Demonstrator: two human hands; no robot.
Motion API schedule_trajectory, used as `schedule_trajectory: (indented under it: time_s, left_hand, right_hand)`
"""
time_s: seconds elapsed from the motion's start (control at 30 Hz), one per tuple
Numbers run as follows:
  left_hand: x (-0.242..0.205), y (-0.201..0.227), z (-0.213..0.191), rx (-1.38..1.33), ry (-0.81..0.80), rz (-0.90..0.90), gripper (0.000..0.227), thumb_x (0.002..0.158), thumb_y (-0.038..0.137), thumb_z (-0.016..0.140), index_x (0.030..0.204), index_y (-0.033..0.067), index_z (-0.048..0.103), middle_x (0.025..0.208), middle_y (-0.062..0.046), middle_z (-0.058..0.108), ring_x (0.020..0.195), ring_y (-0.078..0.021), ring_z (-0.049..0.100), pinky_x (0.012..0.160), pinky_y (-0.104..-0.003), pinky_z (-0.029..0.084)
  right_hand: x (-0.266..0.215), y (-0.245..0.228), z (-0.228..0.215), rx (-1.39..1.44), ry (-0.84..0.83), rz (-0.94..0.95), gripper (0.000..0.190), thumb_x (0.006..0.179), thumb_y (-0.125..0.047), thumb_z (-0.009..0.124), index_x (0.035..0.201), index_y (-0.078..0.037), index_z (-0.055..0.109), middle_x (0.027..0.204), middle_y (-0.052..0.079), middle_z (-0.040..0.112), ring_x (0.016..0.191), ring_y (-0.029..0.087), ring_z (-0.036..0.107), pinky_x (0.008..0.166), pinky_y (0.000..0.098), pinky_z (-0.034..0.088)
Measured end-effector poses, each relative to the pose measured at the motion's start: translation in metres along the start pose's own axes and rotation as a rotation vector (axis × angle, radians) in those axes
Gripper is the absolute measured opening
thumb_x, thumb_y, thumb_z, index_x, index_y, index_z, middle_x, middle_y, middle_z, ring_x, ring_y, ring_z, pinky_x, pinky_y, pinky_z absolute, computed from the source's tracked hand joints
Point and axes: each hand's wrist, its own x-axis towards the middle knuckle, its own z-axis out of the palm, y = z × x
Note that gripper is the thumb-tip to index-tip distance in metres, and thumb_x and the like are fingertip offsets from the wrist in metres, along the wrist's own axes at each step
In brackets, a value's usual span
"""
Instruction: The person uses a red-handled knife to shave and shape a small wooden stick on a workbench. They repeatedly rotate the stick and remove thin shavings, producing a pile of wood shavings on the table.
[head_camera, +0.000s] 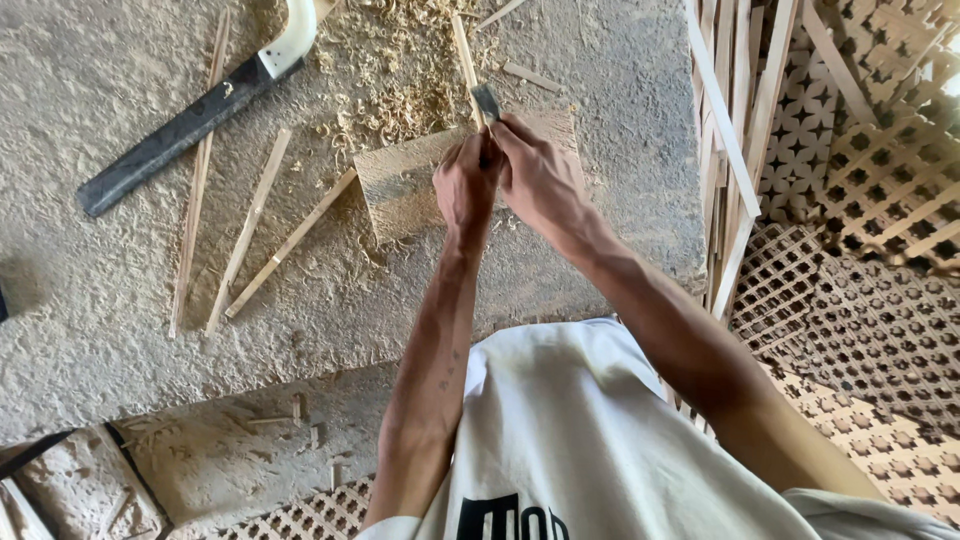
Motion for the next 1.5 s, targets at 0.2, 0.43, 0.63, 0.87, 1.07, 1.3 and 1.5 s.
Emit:
schedule_trajectory:
  time_s: [0.2,0.43,0.63,0.87,1.07,1.3,1.5]
  left_hand:
    - [0.001,-0.003,-0.002,-0.07,-0.038,0.017,0.019,0.079,0.019,0.078,0.077,0.0172,0.06,0.061,-0.008,0.057,0.06,-0.0304,0.065,0.053,-0.045,0.053]
    - [0.002,0.003,0.001,-0.031,-0.005,0.009,0.018,0.079,0.017,0.075,0.074,0.0159,0.058,0.06,-0.009,0.057,0.06,-0.0307,0.064,0.054,-0.043,0.054]
    - [0.003,0.013,-0.01,-0.056,-0.052,-0.005,0.016,0.084,0.022,0.068,0.075,0.0176,0.056,0.061,-0.008,0.055,0.065,-0.0293,0.064,0.053,-0.044,0.051]
    - [0.011,0.013,-0.016,-0.073,-0.037,0.056,0.022,0.084,0.017,0.071,0.072,0.0174,0.052,0.06,-0.007,0.05,0.06,-0.0275,0.061,0.056,-0.038,0.052]
    - [0.009,0.014,-0.012,-0.041,-0.039,0.066,0.021,0.087,0.02,0.07,0.073,0.0202,0.054,0.059,-0.002,0.051,0.059,-0.0227,0.06,0.056,-0.033,0.052]
    - [0.009,0.014,-0.015,-0.068,-0.077,0.002,0.018,0.084,0.021,0.073,0.075,0.0195,0.058,0.059,-0.002,0.052,0.06,-0.0235,0.061,0.058,-0.034,0.052]
    - [0.002,0.016,-0.011,-0.006,-0.079,-0.046,0.021,0.085,0.021,0.07,0.07,0.0217,0.054,0.059,-0.002,0.051,0.06,-0.0242,0.061,0.056,-0.035,0.052]
  right_hand:
    - [0.01,0.011,0.019,-0.056,-0.011,0.008,0.046,0.094,0.005,0.047,0.138,-0.002,0.057,0.146,0.025,0.051,0.099,0.044,0.072,0.055,0.0371,0.061]
    - [0.002,-0.004,0.01,-0.072,-0.023,0.038,0.043,0.095,0.004,0.05,0.136,-0.003,0.058,0.146,0.025,0.052,0.101,0.044,0.072,0.068,0.0456,0.065]
    - [0.033,0.024,0.053,-0.069,-0.009,0.043,0.044,0.093,-0.001,0.053,0.137,-0.004,0.056,0.147,0.02,0.051,0.103,0.045,0.07,0.072,0.0508,0.063]
    - [0.025,0.009,0.026,-0.033,-0.005,0.054,0.046,0.088,0.002,0.054,0.133,-0.007,0.06,0.142,0.021,0.056,0.104,0.046,0.069,0.072,0.0512,0.064]
    - [0.025,0.005,0.023,-0.047,-0.018,0.077,0.047,0.089,0.002,0.055,0.135,-0.006,0.058,0.144,0.022,0.054,0.107,0.046,0.068,0.074,0.0513,0.064]
    - [0.016,-0.003,0.012,-0.047,-0.026,0.092,0.048,0.089,0.003,0.057,0.137,-0.006,0.056,0.146,0.022,0.052,0.11,0.045,0.067,0.077,0.0514,0.063]
    - [0.047,-0.004,0.004,-0.047,-0.06,0.093,0.05,0.09,0.003,0.058,0.139,-0.005,0.055,0.147,0.022,0.051,0.112,0.044,0.066,0.079,0.0514,0.062]
